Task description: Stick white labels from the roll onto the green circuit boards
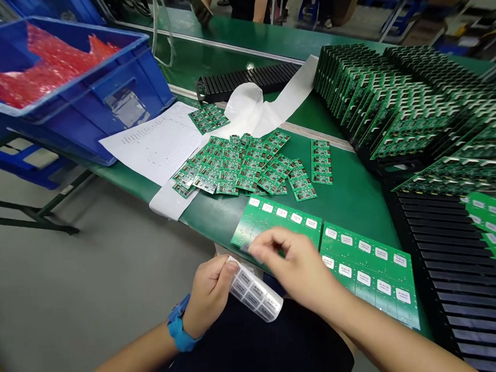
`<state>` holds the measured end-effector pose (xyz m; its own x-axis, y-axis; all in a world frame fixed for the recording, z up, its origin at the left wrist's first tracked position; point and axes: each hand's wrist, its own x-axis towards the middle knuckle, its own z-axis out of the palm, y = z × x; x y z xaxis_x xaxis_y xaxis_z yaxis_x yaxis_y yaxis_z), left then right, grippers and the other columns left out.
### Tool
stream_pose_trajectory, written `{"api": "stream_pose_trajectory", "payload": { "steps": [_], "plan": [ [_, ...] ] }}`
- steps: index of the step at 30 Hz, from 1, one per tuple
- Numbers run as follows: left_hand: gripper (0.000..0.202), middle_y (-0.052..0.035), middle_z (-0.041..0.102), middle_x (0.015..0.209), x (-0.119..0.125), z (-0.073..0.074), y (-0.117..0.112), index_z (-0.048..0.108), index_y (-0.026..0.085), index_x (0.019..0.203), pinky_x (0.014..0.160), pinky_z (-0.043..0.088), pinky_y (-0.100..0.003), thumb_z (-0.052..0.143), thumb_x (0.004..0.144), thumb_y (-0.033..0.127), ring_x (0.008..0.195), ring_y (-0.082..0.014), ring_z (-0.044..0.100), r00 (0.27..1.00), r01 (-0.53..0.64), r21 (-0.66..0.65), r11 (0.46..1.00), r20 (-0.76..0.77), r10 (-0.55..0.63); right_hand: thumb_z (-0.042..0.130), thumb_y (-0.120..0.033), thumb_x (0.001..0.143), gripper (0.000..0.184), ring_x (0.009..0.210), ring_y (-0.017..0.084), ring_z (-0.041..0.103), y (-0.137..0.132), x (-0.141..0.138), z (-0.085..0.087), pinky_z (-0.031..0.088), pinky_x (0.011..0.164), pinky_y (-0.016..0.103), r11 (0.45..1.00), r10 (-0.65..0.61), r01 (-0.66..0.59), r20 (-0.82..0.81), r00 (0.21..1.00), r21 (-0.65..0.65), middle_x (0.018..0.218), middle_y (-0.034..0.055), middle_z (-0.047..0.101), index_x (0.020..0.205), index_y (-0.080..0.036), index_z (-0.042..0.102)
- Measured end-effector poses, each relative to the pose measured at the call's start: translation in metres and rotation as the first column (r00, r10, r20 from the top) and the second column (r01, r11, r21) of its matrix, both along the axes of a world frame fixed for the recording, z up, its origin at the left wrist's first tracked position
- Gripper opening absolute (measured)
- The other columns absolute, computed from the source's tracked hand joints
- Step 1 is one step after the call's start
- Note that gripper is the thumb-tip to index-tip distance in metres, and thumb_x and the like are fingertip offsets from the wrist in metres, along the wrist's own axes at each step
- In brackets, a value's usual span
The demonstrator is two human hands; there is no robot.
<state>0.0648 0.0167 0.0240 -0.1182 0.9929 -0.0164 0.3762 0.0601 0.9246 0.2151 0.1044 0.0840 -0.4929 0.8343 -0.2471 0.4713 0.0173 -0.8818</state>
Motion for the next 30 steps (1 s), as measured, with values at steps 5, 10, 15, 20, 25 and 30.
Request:
{"api": "stream_pose_trajectory", "payload": {
  "steps": [5, 10, 15, 20, 25, 30],
  "plan": [
    [0.028, -0.0065, 0.067, 0.102, -0.007, 0.001, -0.002, 0.066, 0.018, 0.093, 0.074, 0.047, -0.026, 0.04, 0.091, 0.026, 0.087, -0.018, 0.062, 0.998, 0.03, 0.026, 0.999, 0.048, -0.031, 0.053, -0.037, 0.08, 0.023, 0.066, 0.016, 0.056, 0.028, 0.008, -0.007, 0.043, 0.061, 0.029, 0.995, -0.027, 0.001, 0.256, 0.966, 0.098, 0.07, 0.002, 0.061, 0.067, -0.019, 0.059],
    [0.026, -0.0056, 0.065, 0.112, -0.009, 0.0, -0.002, 0.066, 0.018, 0.084, 0.081, 0.047, -0.028, 0.042, 0.09, 0.024, 0.096, -0.0188, 0.061, 0.999, 0.016, 0.023, 1.0, 0.03, -0.016, 0.051, -0.036, 0.081, 0.023, 0.074, 0.018, 0.055, 0.032, -0.002, -0.02, 0.04, 0.07, 0.034, 0.977, 0.06, -0.135, 0.395, 0.917, 0.163, 0.071, 0.0024, 0.061, 0.066, -0.02, 0.061],
    [0.027, -0.0047, 0.066, 0.111, -0.009, -0.001, -0.001, 0.062, 0.018, 0.073, 0.082, 0.046, -0.027, 0.042, 0.09, 0.022, 0.096, -0.0173, 0.061, 0.999, 0.019, 0.007, 1.0, 0.037, -0.019, 0.05, -0.031, 0.082, 0.019, 0.074, 0.02, 0.052, 0.02, -0.005, -0.027, 0.035, 0.074, 0.038, 0.921, 0.065, -0.241, 0.486, 0.872, 0.308, 0.071, 0.0021, 0.06, 0.069, -0.022, 0.061],
    [0.025, -0.0039, 0.066, 0.111, -0.01, 0.0, -0.001, 0.065, 0.017, 0.083, 0.082, 0.045, -0.025, 0.043, 0.091, 0.023, 0.097, -0.0162, 0.061, 0.999, 0.024, 0.007, 1.0, 0.034, -0.024, 0.052, -0.029, 0.081, 0.018, 0.079, 0.025, 0.051, 0.014, -0.002, -0.022, 0.035, 0.076, 0.043, 0.752, -0.098, -0.305, 0.556, 0.825, 0.585, 0.079, 0.0069, 0.058, 0.094, -0.018, 0.058],
    [0.026, -0.0037, 0.066, 0.111, -0.011, 0.0, -0.001, 0.065, 0.016, 0.08, 0.083, 0.045, -0.022, 0.043, 0.091, 0.023, 0.098, -0.0144, 0.061, 0.999, 0.034, 0.019, 0.999, 0.029, -0.035, 0.046, -0.019, 0.083, 0.025, 0.08, 0.017, 0.055, 0.029, -0.015, -0.015, 0.044, 0.072, 0.032, 0.917, 0.098, -0.182, 0.242, 0.965, 0.354, 0.086, 0.0035, 0.057, 0.108, -0.02, 0.044],
    [0.025, -0.0039, 0.065, 0.113, -0.01, -0.001, -0.002, 0.065, 0.016, 0.081, 0.086, 0.044, -0.021, 0.042, 0.091, 0.023, 0.102, -0.0141, 0.06, 0.999, 0.035, 0.029, 0.999, 0.017, -0.036, 0.046, -0.015, 0.081, 0.025, 0.072, 0.014, 0.056, 0.037, -0.035, -0.025, 0.046, 0.067, 0.03, 0.97, 0.162, -0.19, 0.179, 0.97, 0.151, 0.079, 0.0, 0.058, 0.106, -0.021, 0.043]
  ]
}}
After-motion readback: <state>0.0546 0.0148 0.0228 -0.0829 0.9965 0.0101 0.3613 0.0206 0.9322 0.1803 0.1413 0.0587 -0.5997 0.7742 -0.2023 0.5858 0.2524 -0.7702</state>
